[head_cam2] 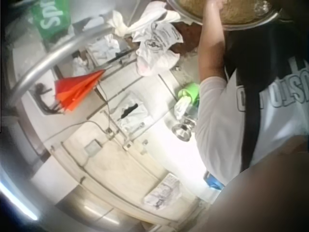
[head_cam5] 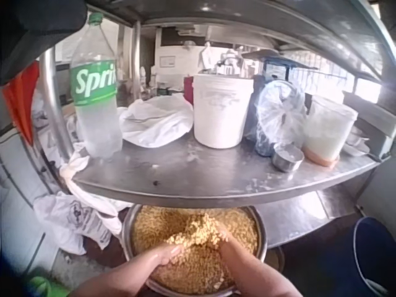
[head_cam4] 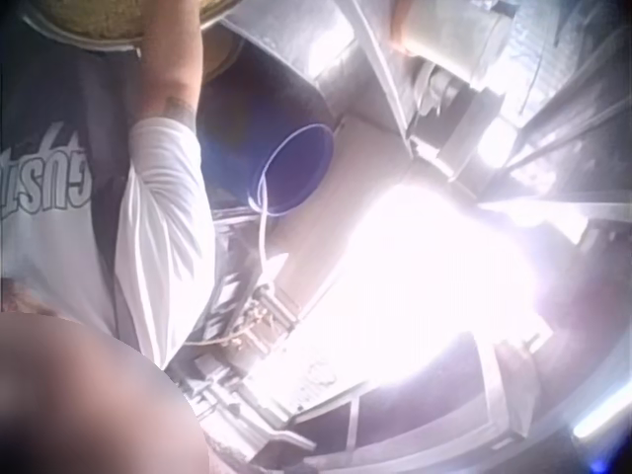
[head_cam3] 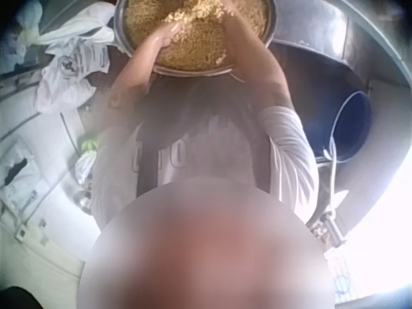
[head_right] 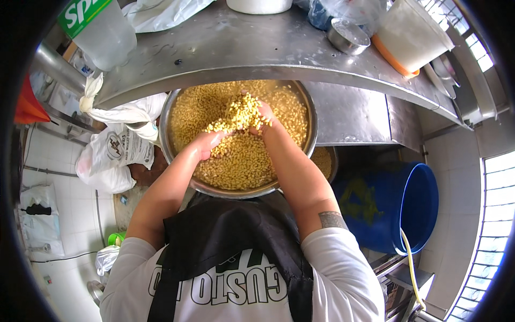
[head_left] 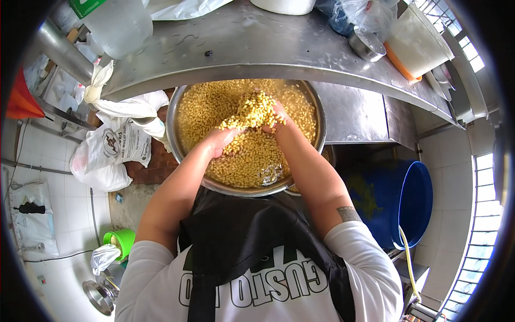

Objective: The person washes beans in a large bowl by hand under running water from a hose, then uses a strainer to scoop the beans out and place them into another bowl.

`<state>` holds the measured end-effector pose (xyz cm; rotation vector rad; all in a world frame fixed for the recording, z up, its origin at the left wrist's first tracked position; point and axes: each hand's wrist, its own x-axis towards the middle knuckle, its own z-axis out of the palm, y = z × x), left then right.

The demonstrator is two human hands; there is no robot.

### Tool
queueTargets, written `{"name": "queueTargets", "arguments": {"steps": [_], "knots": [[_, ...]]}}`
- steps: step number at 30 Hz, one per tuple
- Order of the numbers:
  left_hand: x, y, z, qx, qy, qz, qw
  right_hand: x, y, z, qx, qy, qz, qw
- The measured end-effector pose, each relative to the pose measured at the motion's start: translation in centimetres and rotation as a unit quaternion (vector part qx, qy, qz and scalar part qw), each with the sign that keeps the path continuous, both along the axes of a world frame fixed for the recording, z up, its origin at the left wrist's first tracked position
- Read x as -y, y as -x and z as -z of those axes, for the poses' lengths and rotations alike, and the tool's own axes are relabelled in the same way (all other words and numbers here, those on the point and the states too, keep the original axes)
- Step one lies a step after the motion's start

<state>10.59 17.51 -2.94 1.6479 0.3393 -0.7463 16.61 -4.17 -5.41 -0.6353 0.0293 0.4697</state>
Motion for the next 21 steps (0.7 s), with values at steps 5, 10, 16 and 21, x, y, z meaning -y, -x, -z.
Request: {"name": "queueTargets", "arguments": {"steps": [5, 10, 16, 21], "knots": [[0.1, -0.7, 1.2, 0.227, -0.056, 0.038, 0.972, 1.7, 0.6, -4.9, 0.245, 0.674, -0.006, 0.696], [-0.2, -0.7, -4.0, 0.445, -0.305, 0.228, 0.81, 1.1, 2.1, -8.6, 0.155, 0.654, 0.048, 0.739], [1.5, -0.5, -8.2, 0.268, -0.476, 0.376, 0.749, 1.2, 4.5, -10.3, 0.293, 0.779, -0.153, 0.533], [1.8, -1.5, -6.9, 0.224, -0.53, 0.426, 0.698, 0.2, 5.7, -7.2, 0.269, 0.824, -0.196, 0.459]]}}
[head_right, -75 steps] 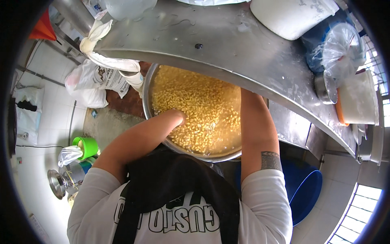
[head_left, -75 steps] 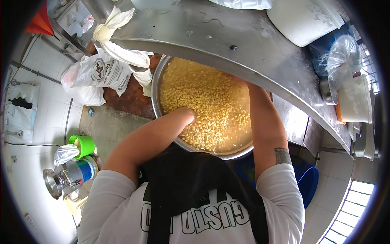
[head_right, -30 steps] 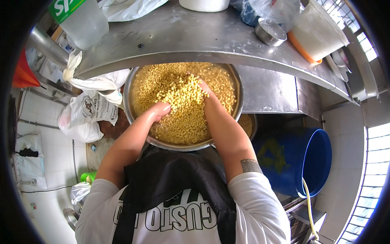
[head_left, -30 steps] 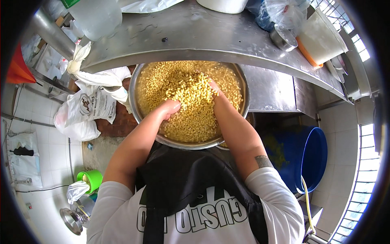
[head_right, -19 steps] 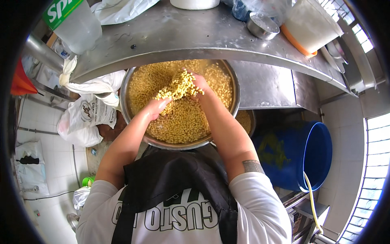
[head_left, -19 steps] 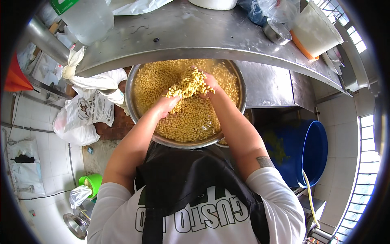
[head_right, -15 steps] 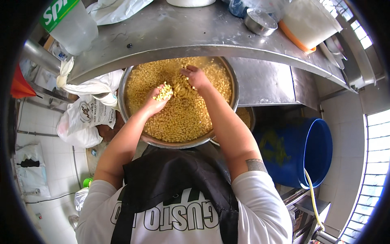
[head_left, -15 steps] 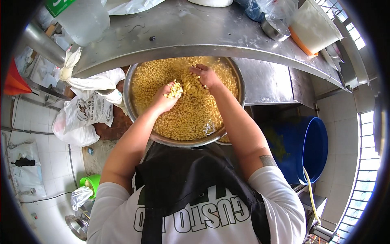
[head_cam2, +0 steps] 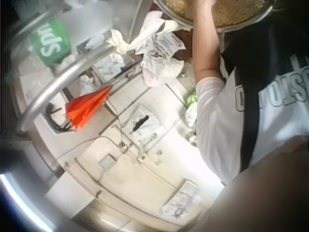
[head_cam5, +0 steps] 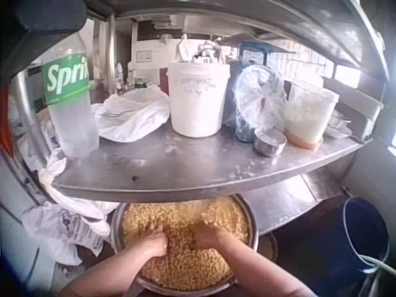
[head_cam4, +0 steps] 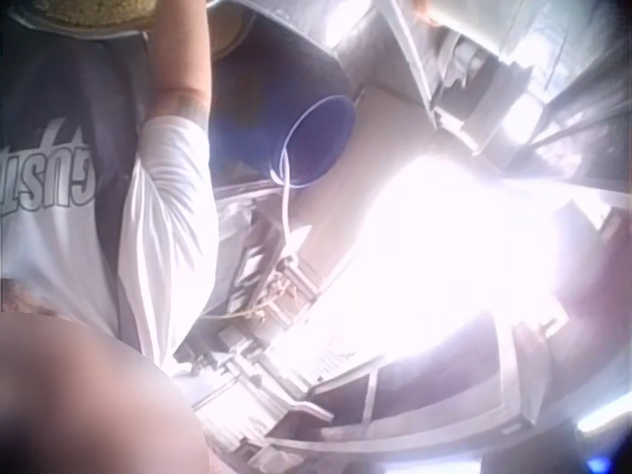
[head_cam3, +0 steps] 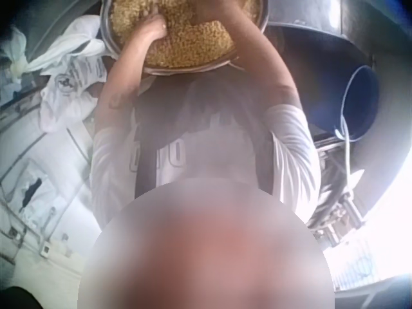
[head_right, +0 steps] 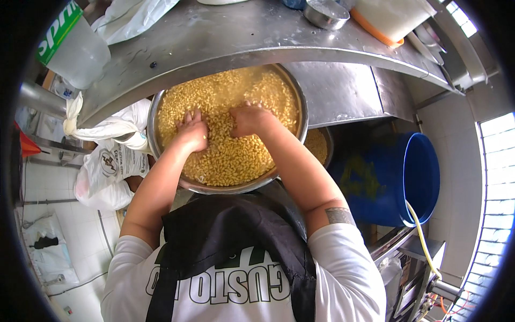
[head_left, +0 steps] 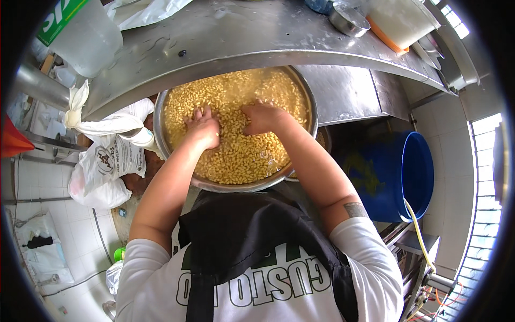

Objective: The person washes beans in a large bowl by hand under running water from a hose, then uses a strainer to scoop the beans out and place them into another bowl.

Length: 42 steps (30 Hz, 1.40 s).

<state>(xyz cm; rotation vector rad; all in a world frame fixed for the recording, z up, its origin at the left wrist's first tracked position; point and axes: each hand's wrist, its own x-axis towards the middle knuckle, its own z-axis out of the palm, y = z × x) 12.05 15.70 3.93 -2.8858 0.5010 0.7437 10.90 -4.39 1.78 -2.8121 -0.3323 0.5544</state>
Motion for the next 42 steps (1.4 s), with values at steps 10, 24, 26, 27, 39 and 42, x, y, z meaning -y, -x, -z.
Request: {"name": "queueTargets", "arguments": {"steps": [10, 24, 26, 27, 39, 42], "knots": [[-5.0, 0.9, -6.6, -0.05, 0.122, 0.153, 0.979, 0.9, 8.0, -9.0, 0.16, -0.17, 0.098, 0.967], [-3.0, 2.6, 1.2, 0.131, 0.169, 0.187, 0.959, 2.7, 16.7, -4.7, 0.281, -0.078, 0.167, 0.942], [-0.8, 1.8, 3.3, 0.141, 0.082, 0.197, 0.967, 2.2, 17.0, -3.4, 0.296, -0.074, 0.125, 0.944], [1.0, 1.8, 3.4, 0.08, -0.031, 0.192, 0.978, 2.0, 17.1, -2.2, 0.287, -0.085, 0.113, 0.947], [-1.5, 8.2, -9.5, -0.048, 0.468, -0.042, 0.881, 3.2, 16.3, 1.1, 0.359, -0.147, 0.069, 0.919], [-3.4, 11.5, -5.4, 0.209, 0.313, 0.021, 0.926, 2.7, 16.5, 1.4, 0.382, -0.156, 0.067, 0.908]]}}
